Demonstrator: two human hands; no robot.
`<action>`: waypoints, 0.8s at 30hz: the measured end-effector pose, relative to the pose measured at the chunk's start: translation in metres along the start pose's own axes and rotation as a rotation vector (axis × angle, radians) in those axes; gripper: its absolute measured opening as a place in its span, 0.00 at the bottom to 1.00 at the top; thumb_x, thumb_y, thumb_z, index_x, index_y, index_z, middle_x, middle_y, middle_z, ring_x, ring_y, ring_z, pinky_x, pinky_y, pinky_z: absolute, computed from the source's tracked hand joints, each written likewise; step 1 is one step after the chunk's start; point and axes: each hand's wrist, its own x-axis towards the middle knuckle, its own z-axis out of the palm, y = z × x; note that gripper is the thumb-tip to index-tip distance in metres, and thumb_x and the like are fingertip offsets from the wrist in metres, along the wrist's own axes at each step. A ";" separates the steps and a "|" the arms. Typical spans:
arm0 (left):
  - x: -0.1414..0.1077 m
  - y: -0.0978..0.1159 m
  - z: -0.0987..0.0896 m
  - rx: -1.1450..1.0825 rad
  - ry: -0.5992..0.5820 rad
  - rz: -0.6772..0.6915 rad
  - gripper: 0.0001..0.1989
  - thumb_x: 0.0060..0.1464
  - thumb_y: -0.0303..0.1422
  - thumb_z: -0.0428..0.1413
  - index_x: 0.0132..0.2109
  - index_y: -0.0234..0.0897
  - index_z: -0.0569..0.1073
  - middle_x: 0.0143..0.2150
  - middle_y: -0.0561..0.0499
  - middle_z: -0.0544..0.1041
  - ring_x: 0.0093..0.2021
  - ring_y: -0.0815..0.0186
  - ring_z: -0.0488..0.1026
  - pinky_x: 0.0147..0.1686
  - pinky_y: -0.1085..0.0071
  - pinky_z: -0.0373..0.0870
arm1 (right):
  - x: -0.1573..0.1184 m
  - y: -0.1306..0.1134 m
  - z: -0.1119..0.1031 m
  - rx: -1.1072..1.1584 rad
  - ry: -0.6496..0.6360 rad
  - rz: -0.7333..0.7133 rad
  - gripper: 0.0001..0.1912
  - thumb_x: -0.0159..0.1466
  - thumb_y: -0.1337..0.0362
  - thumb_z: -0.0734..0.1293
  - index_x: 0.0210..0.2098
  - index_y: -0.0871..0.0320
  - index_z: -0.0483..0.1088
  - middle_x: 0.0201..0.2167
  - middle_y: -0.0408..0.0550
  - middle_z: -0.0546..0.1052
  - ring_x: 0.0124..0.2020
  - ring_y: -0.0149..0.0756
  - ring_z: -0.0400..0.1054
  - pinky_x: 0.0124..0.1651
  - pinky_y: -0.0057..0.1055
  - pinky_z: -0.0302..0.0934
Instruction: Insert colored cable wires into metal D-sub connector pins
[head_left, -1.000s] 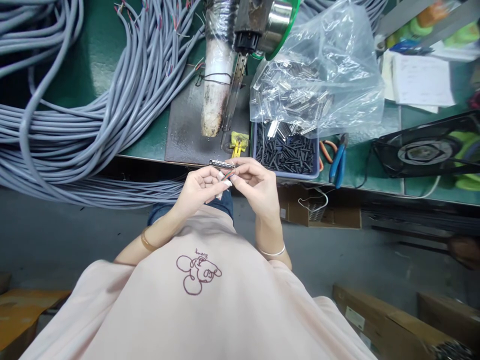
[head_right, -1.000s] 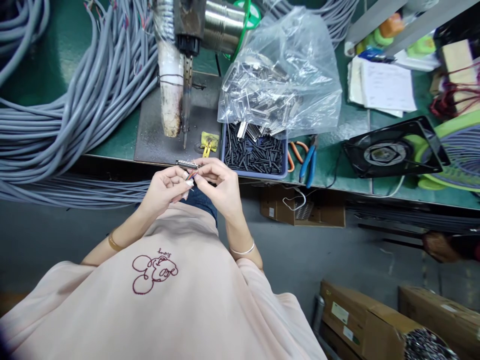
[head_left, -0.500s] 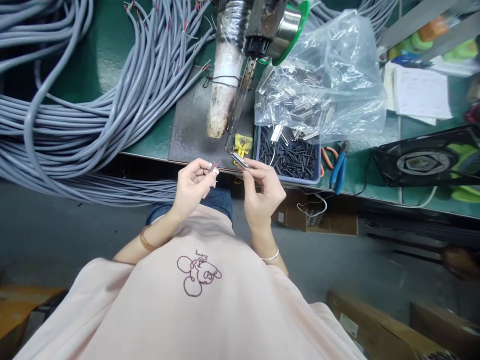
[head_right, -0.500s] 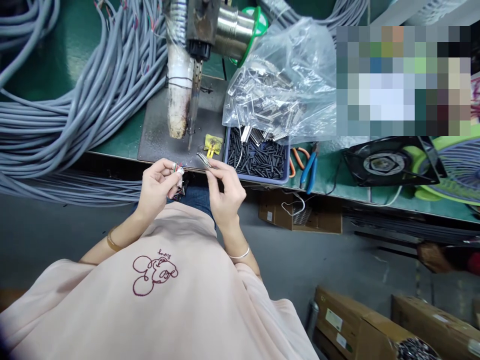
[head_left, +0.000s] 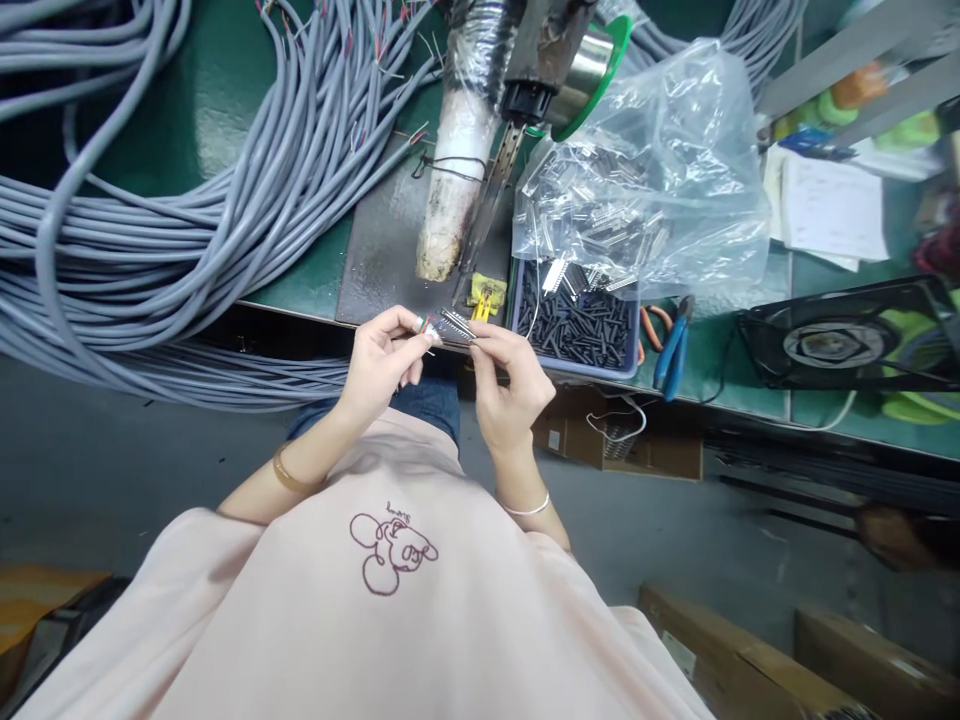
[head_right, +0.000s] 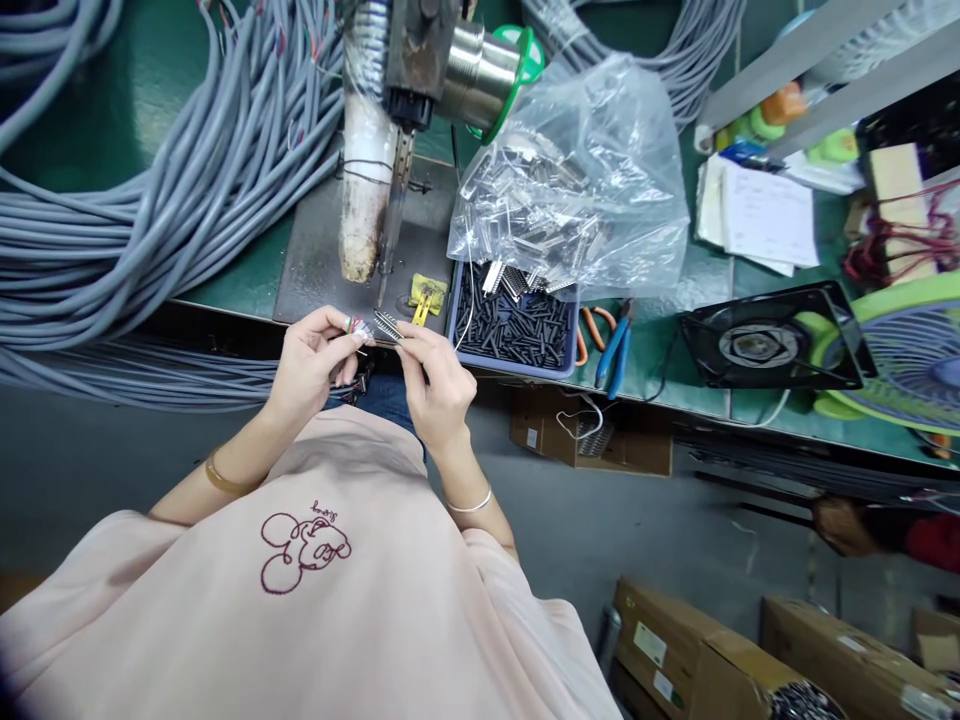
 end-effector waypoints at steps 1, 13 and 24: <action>0.001 -0.001 0.000 0.010 0.000 0.016 0.14 0.42 0.35 0.67 0.27 0.36 0.69 0.22 0.57 0.75 0.12 0.78 0.63 0.10 0.81 0.54 | 0.000 0.001 0.001 0.004 -0.003 0.000 0.07 0.69 0.71 0.67 0.40 0.51 0.74 0.43 0.45 0.84 0.45 0.35 0.81 0.48 0.34 0.77; 0.017 0.002 0.013 -0.023 0.033 0.156 0.11 0.40 0.27 0.63 0.25 0.36 0.66 0.21 0.59 0.74 0.11 0.83 0.58 0.09 0.85 0.51 | 0.016 0.008 0.004 -0.118 0.011 -0.143 0.08 0.65 0.71 0.70 0.32 0.54 0.71 0.40 0.45 0.84 0.41 0.35 0.81 0.45 0.34 0.76; 0.019 0.000 0.013 -0.006 0.017 0.173 0.12 0.43 0.28 0.63 0.26 0.37 0.65 0.20 0.60 0.71 0.11 0.83 0.56 0.09 0.85 0.49 | 0.019 0.012 0.001 -0.137 -0.006 -0.166 0.06 0.65 0.70 0.71 0.33 0.54 0.75 0.39 0.44 0.85 0.40 0.35 0.81 0.43 0.32 0.77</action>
